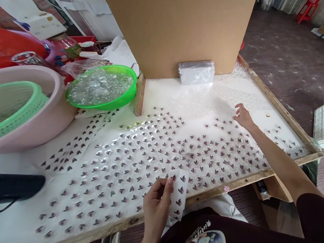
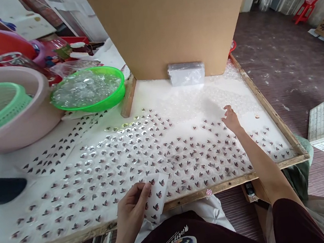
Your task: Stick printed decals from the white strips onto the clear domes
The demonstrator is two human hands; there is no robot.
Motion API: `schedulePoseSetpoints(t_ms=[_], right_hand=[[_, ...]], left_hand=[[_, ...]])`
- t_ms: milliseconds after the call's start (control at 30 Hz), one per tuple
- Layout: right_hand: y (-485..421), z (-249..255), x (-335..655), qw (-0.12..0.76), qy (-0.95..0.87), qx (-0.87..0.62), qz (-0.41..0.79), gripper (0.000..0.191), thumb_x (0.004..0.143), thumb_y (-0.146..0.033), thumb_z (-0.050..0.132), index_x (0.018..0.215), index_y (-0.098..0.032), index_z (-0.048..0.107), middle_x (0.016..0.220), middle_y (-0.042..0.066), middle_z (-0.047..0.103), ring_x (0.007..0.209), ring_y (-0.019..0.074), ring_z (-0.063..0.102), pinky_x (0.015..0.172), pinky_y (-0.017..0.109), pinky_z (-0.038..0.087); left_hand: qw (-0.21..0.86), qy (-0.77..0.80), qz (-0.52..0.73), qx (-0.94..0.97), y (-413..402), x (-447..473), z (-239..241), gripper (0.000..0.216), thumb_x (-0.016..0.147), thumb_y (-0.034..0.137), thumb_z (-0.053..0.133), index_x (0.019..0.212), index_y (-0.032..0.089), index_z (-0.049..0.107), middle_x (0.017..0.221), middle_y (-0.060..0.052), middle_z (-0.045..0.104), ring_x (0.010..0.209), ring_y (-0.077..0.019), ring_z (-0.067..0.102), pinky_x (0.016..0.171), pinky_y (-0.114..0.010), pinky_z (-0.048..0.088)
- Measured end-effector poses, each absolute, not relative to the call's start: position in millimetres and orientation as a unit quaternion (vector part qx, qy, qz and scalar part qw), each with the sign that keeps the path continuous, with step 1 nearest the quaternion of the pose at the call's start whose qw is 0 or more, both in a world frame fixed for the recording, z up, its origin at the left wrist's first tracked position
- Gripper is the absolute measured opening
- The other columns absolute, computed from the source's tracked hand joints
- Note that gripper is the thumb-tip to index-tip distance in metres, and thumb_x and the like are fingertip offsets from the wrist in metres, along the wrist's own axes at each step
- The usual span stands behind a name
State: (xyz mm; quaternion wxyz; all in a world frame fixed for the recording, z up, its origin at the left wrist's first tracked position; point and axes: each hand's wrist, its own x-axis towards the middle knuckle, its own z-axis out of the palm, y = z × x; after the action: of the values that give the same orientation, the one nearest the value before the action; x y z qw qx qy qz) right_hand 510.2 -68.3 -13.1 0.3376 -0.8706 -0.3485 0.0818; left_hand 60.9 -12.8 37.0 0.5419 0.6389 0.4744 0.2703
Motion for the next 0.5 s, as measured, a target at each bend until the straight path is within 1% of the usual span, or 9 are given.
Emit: schedulePoseSetpoints(t_ms=[67,167,233,300,367,433,500], right_hand=[[-71,-13,506,0.330,-0.356,-0.870,0.087,0.049,0.067,-0.023,0.063,0.113,-0.022,0.044,0.084,0.001,0.062,0.068,0.0177,0.058,0.063,0.029,0.044],[-77,-12,497,0.339,-0.370,-0.852,0.146,0.048,0.070,-0.025,0.061,0.115,-0.023,0.043,0.077,-0.002,0.063,0.062,0.0165,0.057,0.061,0.028,0.045],[-82,-11,493,0.353,-0.380,-0.839,0.165,0.045,0.073,-0.027,0.059,0.115,-0.024,0.044,0.075,-0.003,0.064,0.060,0.0163,0.057,0.061,0.028,0.045],[-87,-8,495,0.376,-0.375,-0.835,0.142,0.043,0.075,-0.031,0.059,0.115,-0.024,0.046,0.075,-0.001,0.065,0.062,0.0170,0.058,0.064,0.029,0.046],[-91,-4,504,0.404,-0.345,-0.842,0.090,0.040,0.076,-0.036,0.059,0.113,-0.023,0.049,0.078,0.001,0.066,0.067,0.0176,0.059,0.067,0.031,0.047],[-96,-1,517,0.415,-0.306,-0.856,0.039,0.034,0.077,-0.042,0.058,0.104,-0.022,0.055,0.084,0.004,0.067,0.069,0.0174,0.057,0.069,0.032,0.046],[-99,1,530,0.402,-0.283,-0.870,0.031,0.029,0.077,-0.046,0.057,0.089,-0.020,0.061,0.087,0.006,0.067,0.069,0.0169,0.056,0.068,0.032,0.046]], left_hand=[[0.545,0.474,0.269,0.637,-13,60,37,0.042,0.083,0.056,0.059,0.067,0.017,0.055,0.054,0.005,0.041,0.047,-0.0086,0.036,0.042,-0.018,0.028],[0.548,0.471,0.267,0.637,-13,59,36,0.042,0.084,0.054,0.059,0.066,0.017,0.054,0.054,0.005,0.040,0.047,-0.0087,0.036,0.042,-0.018,0.028],[0.550,0.470,0.268,0.636,-13,58,35,0.042,0.084,0.054,0.059,0.066,0.017,0.053,0.054,0.005,0.040,0.048,-0.0086,0.036,0.042,-0.018,0.028],[0.555,0.472,0.268,0.631,-13,58,34,0.042,0.084,0.054,0.060,0.066,0.017,0.053,0.055,0.005,0.040,0.048,-0.0085,0.035,0.042,-0.018,0.027],[0.559,0.474,0.266,0.627,-13,57,32,0.041,0.083,0.054,0.060,0.067,0.017,0.054,0.055,0.005,0.040,0.047,-0.0084,0.035,0.042,-0.018,0.027],[0.560,0.474,0.265,0.626,-13,57,31,0.041,0.083,0.055,0.061,0.068,0.017,0.055,0.055,0.005,0.040,0.047,-0.0085,0.036,0.042,-0.018,0.027],[0.561,0.472,0.263,0.627,-13,57,31,0.042,0.083,0.055,0.061,0.068,0.017,0.055,0.054,0.005,0.040,0.047,-0.0086,0.036,0.042,-0.018,0.027]])
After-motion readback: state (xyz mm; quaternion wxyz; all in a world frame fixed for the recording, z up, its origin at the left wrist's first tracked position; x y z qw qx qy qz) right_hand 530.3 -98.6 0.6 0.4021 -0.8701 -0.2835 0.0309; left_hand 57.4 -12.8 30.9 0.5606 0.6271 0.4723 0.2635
